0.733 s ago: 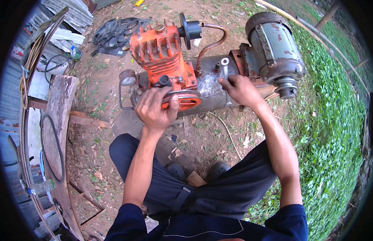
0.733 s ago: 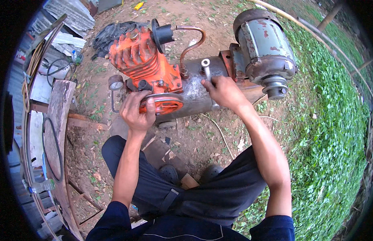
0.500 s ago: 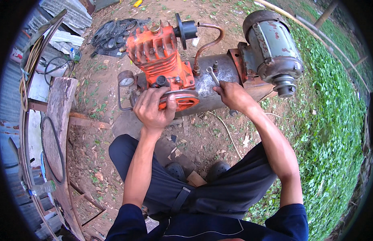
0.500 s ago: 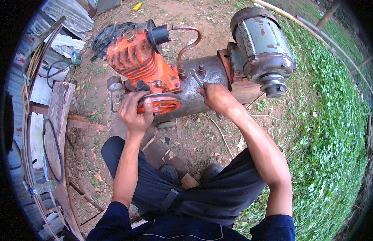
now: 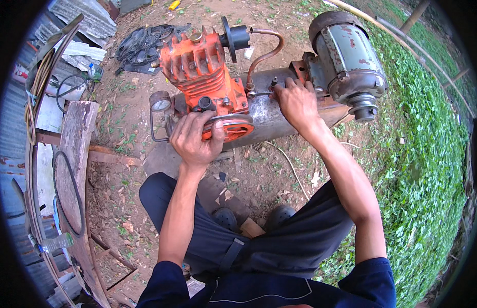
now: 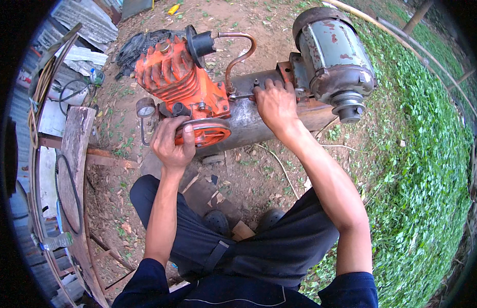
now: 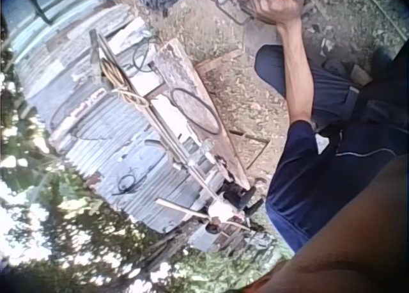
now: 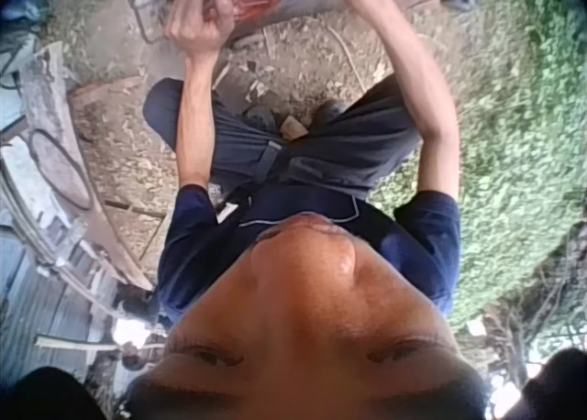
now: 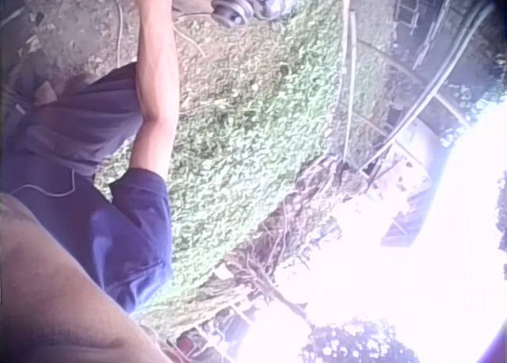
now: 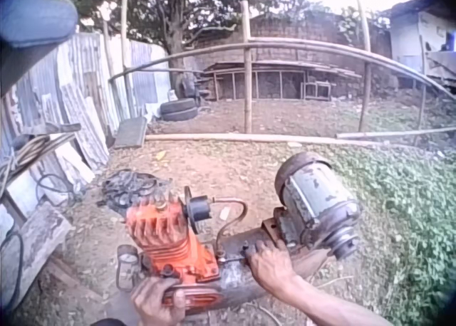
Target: The person loosens and removes a bolt from the motor housing of an air compressor using a wrench.
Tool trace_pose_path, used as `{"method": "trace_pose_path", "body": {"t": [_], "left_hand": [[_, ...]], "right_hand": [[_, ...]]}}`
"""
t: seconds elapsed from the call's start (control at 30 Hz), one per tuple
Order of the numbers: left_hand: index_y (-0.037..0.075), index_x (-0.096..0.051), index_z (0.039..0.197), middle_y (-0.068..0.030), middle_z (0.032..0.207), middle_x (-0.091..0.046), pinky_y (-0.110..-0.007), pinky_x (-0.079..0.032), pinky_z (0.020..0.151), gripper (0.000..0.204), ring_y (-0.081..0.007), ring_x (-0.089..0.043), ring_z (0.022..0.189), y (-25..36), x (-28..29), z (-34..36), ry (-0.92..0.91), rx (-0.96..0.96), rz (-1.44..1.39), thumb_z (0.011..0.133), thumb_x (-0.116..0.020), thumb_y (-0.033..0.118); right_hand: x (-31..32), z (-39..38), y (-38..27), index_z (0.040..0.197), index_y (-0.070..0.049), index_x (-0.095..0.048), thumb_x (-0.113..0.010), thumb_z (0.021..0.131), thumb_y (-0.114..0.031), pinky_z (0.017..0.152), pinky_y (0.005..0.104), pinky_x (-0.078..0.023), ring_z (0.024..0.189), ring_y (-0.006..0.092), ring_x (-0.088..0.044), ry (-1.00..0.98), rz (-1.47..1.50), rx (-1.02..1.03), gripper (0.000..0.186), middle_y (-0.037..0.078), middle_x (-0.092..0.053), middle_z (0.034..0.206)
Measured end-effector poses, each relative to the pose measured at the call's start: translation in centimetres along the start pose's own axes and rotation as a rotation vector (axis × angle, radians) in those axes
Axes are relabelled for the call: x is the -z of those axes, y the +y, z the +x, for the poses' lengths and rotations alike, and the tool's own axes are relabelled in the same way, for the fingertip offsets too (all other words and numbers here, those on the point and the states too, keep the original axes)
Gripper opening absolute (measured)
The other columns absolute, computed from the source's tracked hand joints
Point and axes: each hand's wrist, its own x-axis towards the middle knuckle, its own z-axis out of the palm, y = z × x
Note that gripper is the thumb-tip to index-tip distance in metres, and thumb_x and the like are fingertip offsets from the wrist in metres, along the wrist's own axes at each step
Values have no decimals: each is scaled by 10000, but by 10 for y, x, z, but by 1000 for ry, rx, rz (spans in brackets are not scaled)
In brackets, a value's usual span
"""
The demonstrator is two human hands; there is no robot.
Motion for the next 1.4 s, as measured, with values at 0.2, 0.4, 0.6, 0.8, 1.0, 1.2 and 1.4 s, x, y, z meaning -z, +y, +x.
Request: {"method": "trace_pose_path", "body": {"t": [0.2,0.4,0.6,0.8,1.0,1.2,1.4], "left_hand": [[19,-662,897,-112,757,-652,-371,-499,606,243,-284,-636,648,-3,0,-3,-6,6,-6,908,-625,259],[47,-664,851,-91,724,-643,-393,-487,577,260,-288,-622,617,0,0,-1,-1,41,-3,894,-643,303],[22,-661,877,-118,726,-616,-376,-479,580,256,-293,-618,632,-1,-1,-2,15,14,-2,917,-617,271],[24,-661,873,-119,722,-619,-375,-480,580,251,-294,-616,625,1,0,0,-6,25,4,919,-614,266],[25,-662,869,-117,718,-618,-376,-479,575,251,-290,-618,623,0,-1,-1,10,18,7,918,-616,266],[23,-663,869,-118,721,-622,-375,-483,582,252,-288,-622,626,1,-1,-1,0,28,6,916,-620,267],[45,-663,844,-92,718,-640,-389,-479,568,228,-283,-619,616,0,-3,-1,29,32,11,880,-652,270]], "right_hand": [[17,2,-19,986,-49,-684,-523,981,-348,702,493,-516,792,350,-694,-444,242,-264,340,202,-686,839],[22,-14,-16,921,13,-673,-540,984,-334,684,432,-529,783,313,-706,-457,761,-519,377,197,-707,840],[42,-3,-7,870,42,-679,-614,955,-331,574,302,-482,587,112,-592,-77,1084,-731,388,56,-603,607],[51,-5,-8,942,39,-669,-555,985,-265,511,280,-486,618,123,-622,162,1350,-825,327,67,-619,657],[46,-14,-20,1028,37,-644,-496,1008,-187,546,269,-539,728,138,-653,319,1515,-774,269,93,-655,804],[35,-27,-28,1104,29,-630,-480,1020,-182,587,277,-561,802,151,-657,352,1602,-762,272,105,-659,894],[21,-43,-47,1225,29,-577,-483,1036,-220,639,302,-579,874,170,-659,302,1763,-846,327,127,-664,987]]}}
